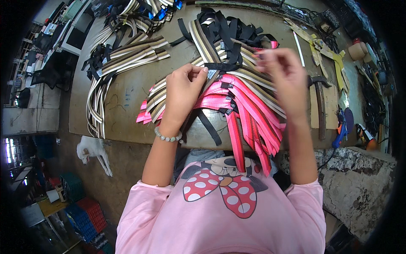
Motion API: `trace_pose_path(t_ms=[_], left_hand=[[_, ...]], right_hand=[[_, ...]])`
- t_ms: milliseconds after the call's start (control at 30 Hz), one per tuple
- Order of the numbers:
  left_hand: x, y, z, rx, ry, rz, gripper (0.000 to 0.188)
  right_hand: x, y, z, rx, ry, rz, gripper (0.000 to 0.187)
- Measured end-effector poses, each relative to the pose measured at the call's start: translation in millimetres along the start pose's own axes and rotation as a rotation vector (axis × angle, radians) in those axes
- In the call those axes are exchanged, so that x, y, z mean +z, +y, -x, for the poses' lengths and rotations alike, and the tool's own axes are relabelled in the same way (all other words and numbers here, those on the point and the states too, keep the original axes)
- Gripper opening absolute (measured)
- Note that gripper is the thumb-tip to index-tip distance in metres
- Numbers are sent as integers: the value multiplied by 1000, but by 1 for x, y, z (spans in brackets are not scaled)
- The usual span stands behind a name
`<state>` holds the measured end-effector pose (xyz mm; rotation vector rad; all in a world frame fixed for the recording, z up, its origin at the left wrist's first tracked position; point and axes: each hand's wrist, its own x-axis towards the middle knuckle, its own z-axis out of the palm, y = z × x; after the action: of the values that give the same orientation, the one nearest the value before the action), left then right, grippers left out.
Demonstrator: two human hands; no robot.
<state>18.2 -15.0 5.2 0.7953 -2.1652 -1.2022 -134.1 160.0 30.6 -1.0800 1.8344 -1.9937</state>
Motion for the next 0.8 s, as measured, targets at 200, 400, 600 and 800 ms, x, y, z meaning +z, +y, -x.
trace_pose_path(t_ms=[200, 400, 600, 800], left_hand=[[6, 20, 0, 363, 90, -235, 23], [15, 22, -13, 538, -90, -396, 23], [13, 9, -9, 172, -15, 9, 14], [11, 4, -10, 95, -54, 107, 17]], right_hand=[[53, 34, -17, 191, -13, 39, 22], [52, 43, -17, 254, 50, -102, 23], [55, 38, -15, 250, -1, 109, 22], [59, 35, -14, 206, -18, 112, 21]])
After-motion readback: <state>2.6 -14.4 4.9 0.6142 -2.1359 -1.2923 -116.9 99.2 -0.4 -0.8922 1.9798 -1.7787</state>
